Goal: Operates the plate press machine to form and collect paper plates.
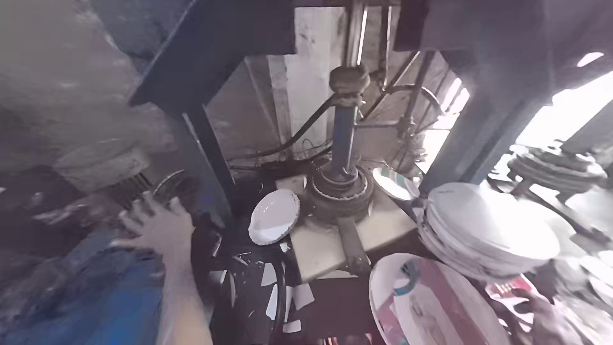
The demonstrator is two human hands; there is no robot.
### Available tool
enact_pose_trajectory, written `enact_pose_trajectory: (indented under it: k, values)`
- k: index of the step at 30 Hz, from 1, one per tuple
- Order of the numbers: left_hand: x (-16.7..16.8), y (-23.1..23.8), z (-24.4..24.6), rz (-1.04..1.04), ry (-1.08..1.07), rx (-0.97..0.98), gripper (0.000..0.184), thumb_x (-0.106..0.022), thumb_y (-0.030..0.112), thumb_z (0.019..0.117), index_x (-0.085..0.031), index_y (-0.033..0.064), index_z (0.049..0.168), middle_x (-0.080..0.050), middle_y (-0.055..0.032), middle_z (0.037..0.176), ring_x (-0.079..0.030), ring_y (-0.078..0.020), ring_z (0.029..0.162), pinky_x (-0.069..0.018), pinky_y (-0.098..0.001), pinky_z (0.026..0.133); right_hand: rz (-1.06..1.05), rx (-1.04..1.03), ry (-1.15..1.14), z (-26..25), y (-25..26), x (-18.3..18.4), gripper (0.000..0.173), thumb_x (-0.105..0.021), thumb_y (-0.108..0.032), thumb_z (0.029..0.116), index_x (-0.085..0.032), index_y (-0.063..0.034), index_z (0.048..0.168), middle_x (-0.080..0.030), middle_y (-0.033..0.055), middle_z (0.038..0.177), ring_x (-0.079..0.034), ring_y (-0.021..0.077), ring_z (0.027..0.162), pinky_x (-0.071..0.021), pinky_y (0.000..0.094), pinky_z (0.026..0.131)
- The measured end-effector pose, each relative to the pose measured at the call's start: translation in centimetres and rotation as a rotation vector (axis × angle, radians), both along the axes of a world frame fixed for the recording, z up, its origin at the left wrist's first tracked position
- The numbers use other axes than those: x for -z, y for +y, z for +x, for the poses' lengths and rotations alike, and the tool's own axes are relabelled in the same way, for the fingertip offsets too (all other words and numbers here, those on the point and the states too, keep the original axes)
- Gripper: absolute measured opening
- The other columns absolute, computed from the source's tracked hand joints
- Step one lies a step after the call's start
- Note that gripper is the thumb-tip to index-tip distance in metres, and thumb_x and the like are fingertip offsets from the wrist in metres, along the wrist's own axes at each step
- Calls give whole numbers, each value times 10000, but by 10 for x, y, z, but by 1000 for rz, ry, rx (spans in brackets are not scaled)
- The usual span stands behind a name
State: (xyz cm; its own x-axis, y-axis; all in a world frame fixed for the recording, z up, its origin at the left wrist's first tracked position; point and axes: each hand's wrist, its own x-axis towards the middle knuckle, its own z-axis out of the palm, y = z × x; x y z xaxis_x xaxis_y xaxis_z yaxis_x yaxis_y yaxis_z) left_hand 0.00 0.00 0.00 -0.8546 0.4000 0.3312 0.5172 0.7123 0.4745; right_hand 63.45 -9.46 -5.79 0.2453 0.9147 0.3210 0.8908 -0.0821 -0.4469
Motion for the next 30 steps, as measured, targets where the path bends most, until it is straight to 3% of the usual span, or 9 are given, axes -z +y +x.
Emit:
enact_pose_trajectory:
  k: [1, 4, 7, 13, 18, 22, 24, 27, 30]
  values:
    - [17, 13, 6, 232, 235, -13, 525, -471, 295, 1052, -493, -36, 1458, -413, -312, 1532, -239, -536, 1481, 34, -795, 1112, 29, -72, -13, -11, 5, -18, 452, -618, -199, 988, -555, 132, 1290, -653, 333, 1117, -655, 491, 1016, -506, 635, 888]
    - [-29, 7, 22, -160, -200, 117, 618, -544, 233, 1043, -310, 51, 1586, -181, -213, 1674, -45, -449, 1552, 23, -739, 1156, 3, -314, -30, -70, 34, -66, 337, -578, -124, 1002, -613, 67, 1277, -691, 281, 1107, -692, 454, 989, -534, 636, 848]
    - [49, 30, -32, 2, 146, 71, 630, -678, 280, 901, -515, 81, 1475, -417, -232, 1561, -234, -498, 1499, -64, -822, 1102, 93, -488, -183, -131, 86, -74, 265, -596, -185, 1006, -713, -6, 1162, -730, 218, 975, -724, 411, 843, -565, 613, 721]
    - [44, 32, -30, -76, 51, 73, 515, -589, 279, 964, -563, 93, 1443, -417, -187, 1580, -204, -463, 1522, -53, -792, 1127, 187, -504, -501, -213, 148, -84, 257, -594, -187, 1030, -709, -59, 1221, -741, 223, 984, -724, 453, 762, -554, 593, 611]
    - [36, 26, -21, -57, -8, 135, 494, -625, 254, 961, -588, 32, 1400, -448, -229, 1545, -227, -473, 1512, -56, -786, 1133, 299, -593, -651, -225, 170, -74, 192, -635, 10, 941, -750, -26, 1091, -738, 198, 1036, -724, 412, 931, -576, 562, 723]
    - [36, 26, -25, -38, -2, 134, 446, -561, 278, 996, -618, 45, 1373, -480, -221, 1523, -261, -471, 1501, -83, -784, 1134, 339, -709, -581, -227, 157, -89, 304, -672, -228, 924, -718, -14, 1136, -676, 242, 1190, -638, 472, 1108, -463, 663, 932]
    - [32, 11, -17, 71, 29, 142, 423, -535, 262, 1025, -614, 32, 1372, -486, -251, 1505, -283, -508, 1478, -124, -793, 1114, 284, -769, -585, -229, 136, -84, 308, -639, -218, 991, -704, 11, 1185, -700, 222, 1181, -681, 415, 1090, -520, 589, 921]
    - [21, -29, 1, 392, 90, 126, 542, -474, 302, 1029, -468, 41, 1504, -360, -304, 1566, -198, -591, 1469, -99, -845, 1060, 738, -920, -439, -252, 119, -88, 176, -573, -69, 931, -747, -52, 951, -733, 112, 889, -728, 269, 808, -600, 386, 708]
    - [37, -61, 58, 531, 233, 145, 657, -401, 400, 986, -449, -6, 1500, -383, -321, 1545, -255, -615, 1434, -168, -826, 1045, 829, -1077, -423, -302, 115, -65, 164, -595, -38, 912, -747, -73, 962, -743, 81, 903, -730, 231, 853, -591, 350, 794]
